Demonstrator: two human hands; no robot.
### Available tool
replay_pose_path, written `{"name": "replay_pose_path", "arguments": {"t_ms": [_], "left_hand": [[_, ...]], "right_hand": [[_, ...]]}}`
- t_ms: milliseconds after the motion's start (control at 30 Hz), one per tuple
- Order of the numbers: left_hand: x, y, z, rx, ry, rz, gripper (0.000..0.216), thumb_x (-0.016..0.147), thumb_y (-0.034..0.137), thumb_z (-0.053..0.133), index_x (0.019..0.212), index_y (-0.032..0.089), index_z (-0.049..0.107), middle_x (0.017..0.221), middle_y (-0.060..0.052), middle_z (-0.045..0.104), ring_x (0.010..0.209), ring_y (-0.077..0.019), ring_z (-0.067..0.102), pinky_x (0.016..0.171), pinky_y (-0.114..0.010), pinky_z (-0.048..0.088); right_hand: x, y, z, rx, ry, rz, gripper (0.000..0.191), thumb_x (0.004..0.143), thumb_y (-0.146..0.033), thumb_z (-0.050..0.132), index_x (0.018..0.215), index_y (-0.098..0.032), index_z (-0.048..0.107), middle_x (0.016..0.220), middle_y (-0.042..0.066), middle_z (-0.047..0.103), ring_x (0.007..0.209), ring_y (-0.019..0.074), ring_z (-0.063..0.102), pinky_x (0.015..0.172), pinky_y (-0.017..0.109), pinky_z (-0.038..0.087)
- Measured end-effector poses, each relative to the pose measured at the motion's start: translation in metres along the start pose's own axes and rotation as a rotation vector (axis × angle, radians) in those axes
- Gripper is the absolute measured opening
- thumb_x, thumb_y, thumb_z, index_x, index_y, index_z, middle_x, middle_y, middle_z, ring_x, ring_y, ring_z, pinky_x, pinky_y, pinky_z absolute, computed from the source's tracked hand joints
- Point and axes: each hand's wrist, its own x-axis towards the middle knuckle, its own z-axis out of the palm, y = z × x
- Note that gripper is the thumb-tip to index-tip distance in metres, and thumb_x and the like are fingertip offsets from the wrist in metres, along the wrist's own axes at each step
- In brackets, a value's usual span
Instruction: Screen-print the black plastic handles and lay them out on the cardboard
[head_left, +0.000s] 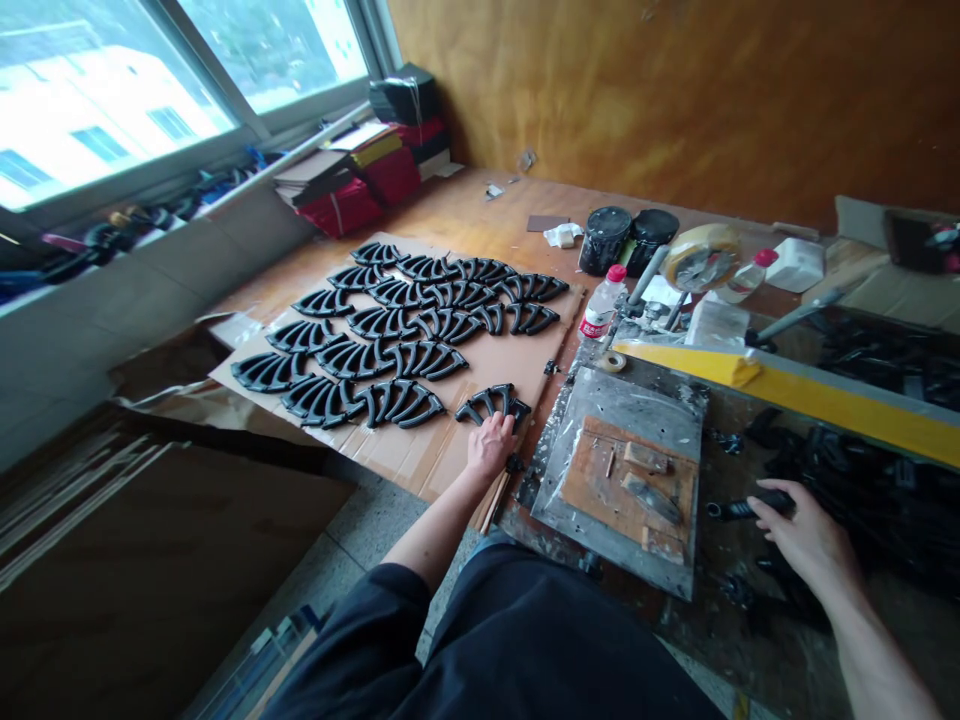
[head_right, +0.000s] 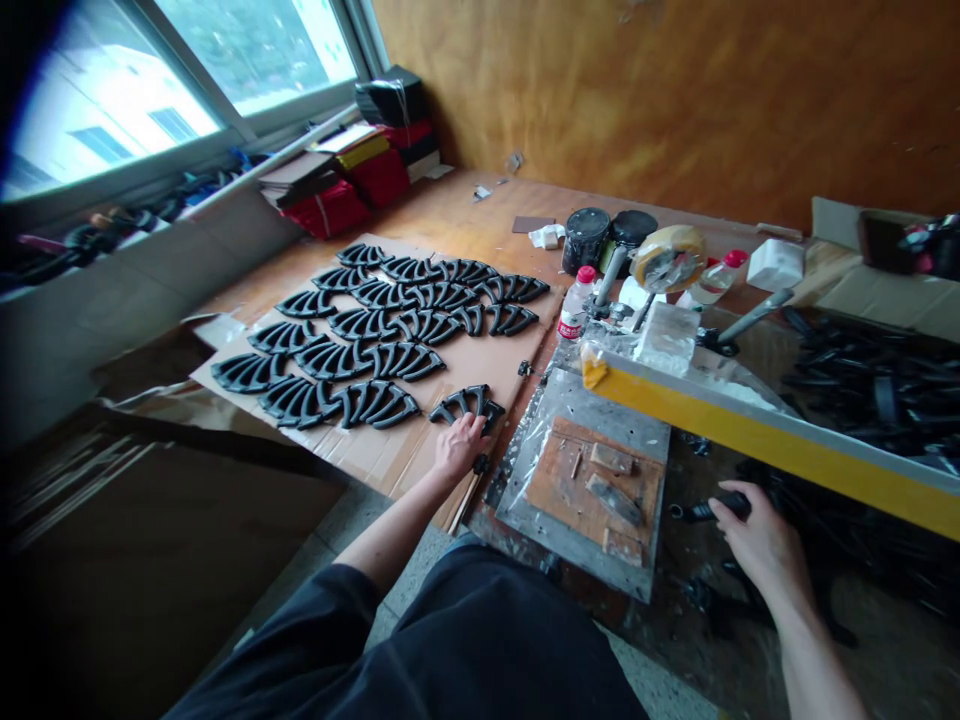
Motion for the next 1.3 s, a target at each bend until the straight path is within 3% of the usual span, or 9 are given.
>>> {"name": "replay_pose_path", "arguments": {"t_ms": [133, 300, 500, 667, 800, 900, 1067, 1200, 1300], "left_hand": [[0.009, -0.001, 0.000, -0.007, -0.028, 0.035, 0.022, 0.089, 0.030, 0.050, 0.106, 0.020, 0.059, 0.104, -0.008, 0.063, 0.098, -0.0215, 0.061, 0.075, -0.029, 0.047], [0.025, 0.005, -0.004, -0.058, -0.044, 0.040, 0.026, 0.088, 0.037, 0.051, 0.107, 0.022, 0.061, 0.106, -0.006, 0.066, 0.096, -0.0203, 0.064, 0.078, -0.028, 0.047], [0.052, 0.022, -0.001, -0.099, -0.009, -0.123, 0.031, 0.086, 0.036, 0.051, 0.112, 0.021, 0.061, 0.107, -0.010, 0.069, 0.100, -0.0237, 0.065, 0.082, -0.032, 0.048], [0.063, 0.029, 0.001, -0.114, 0.015, -0.245, 0.032, 0.085, 0.039, 0.050, 0.107, 0.018, 0.061, 0.102, -0.013, 0.071, 0.096, -0.0276, 0.066, 0.081, -0.036, 0.049], [0.064, 0.032, -0.002, -0.121, 0.033, -0.310, 0.036, 0.085, 0.040, 0.049, 0.108, 0.015, 0.057, 0.098, -0.016, 0.070, 0.094, -0.0312, 0.067, 0.079, -0.040, 0.049], [0.061, 0.036, -0.004, -0.144, 0.044, -0.308, 0.038, 0.085, 0.042, 0.050, 0.113, 0.016, 0.053, 0.099, -0.016, 0.070, 0.094, -0.0313, 0.067, 0.078, -0.040, 0.048], [0.051, 0.041, -0.016, -0.212, 0.073, -0.275, 0.038, 0.087, 0.049, 0.046, 0.112, 0.021, 0.052, 0.096, -0.011, 0.071, 0.091, -0.0277, 0.067, 0.076, -0.036, 0.047], [0.048, 0.050, -0.048, -0.329, 0.129, -0.239, 0.037, 0.088, 0.050, 0.045, 0.113, 0.024, 0.054, 0.088, -0.004, 0.070, 0.082, -0.0220, 0.065, 0.071, -0.031, 0.045], [0.045, 0.073, -0.092, -0.669, 0.252, -0.105, 0.035, 0.087, 0.048, 0.049, 0.107, 0.021, 0.059, 0.073, -0.001, 0.063, 0.068, -0.0165, 0.059, 0.063, -0.026, 0.042]], "right_hand": [[-0.015, -0.005, 0.003, 0.139, -0.078, 0.084, 0.046, 0.072, -0.056, 0.061, 0.105, -0.024, 0.059, 0.065, 0.005, 0.070, 0.060, 0.0269, 0.069, 0.057, 0.036, 0.052], [-0.019, -0.007, 0.003, 0.264, -0.057, 0.049, 0.043, 0.068, -0.054, 0.067, 0.094, -0.021, 0.060, 0.072, 0.006, 0.071, 0.066, 0.0276, 0.071, 0.058, 0.034, 0.053], [-0.027, -0.054, 0.012, 0.502, -0.030, -0.106, 0.040, 0.066, -0.049, 0.074, 0.086, -0.019, 0.056, 0.076, 0.003, 0.067, 0.068, 0.0239, 0.071, 0.065, 0.032, 0.055], [-0.036, -0.084, 0.027, 0.585, 0.015, -0.189, 0.035, 0.072, -0.048, 0.070, 0.086, -0.020, 0.054, 0.088, 0.004, 0.065, 0.074, 0.0224, 0.070, 0.075, 0.036, 0.055], [-0.044, -0.097, 0.039, 0.493, 0.039, -0.356, 0.024, 0.079, -0.043, 0.064, 0.080, -0.020, 0.055, 0.096, 0.005, 0.064, 0.086, 0.0224, 0.065, 0.084, 0.039, 0.052], [-0.049, -0.108, 0.055, 0.357, 0.032, -0.564, 0.014, 0.086, -0.033, 0.056, 0.090, -0.021, 0.062, 0.094, 0.005, 0.063, 0.091, 0.0217, 0.062, 0.086, 0.038, 0.050], [-0.057, -0.111, 0.074, -0.029, 0.089, -0.790, 0.035, 0.091, -0.014, 0.044, 0.111, -0.027, 0.070, 0.104, 0.007, 0.061, 0.097, 0.0224, 0.059, 0.087, 0.038, 0.050], [-0.059, -0.112, 0.071, -0.197, 0.118, -0.826, 0.036, 0.089, -0.012, 0.047, 0.113, -0.026, 0.070, 0.106, 0.009, 0.062, 0.104, 0.0264, 0.055, 0.089, 0.043, 0.049], [-0.055, -0.124, 0.073, -0.165, 0.082, -0.905, 0.035, 0.093, -0.022, 0.048, 0.125, -0.024, 0.062, 0.128, 0.010, 0.057, 0.122, 0.0272, 0.048, 0.100, 0.047, 0.043]]}}
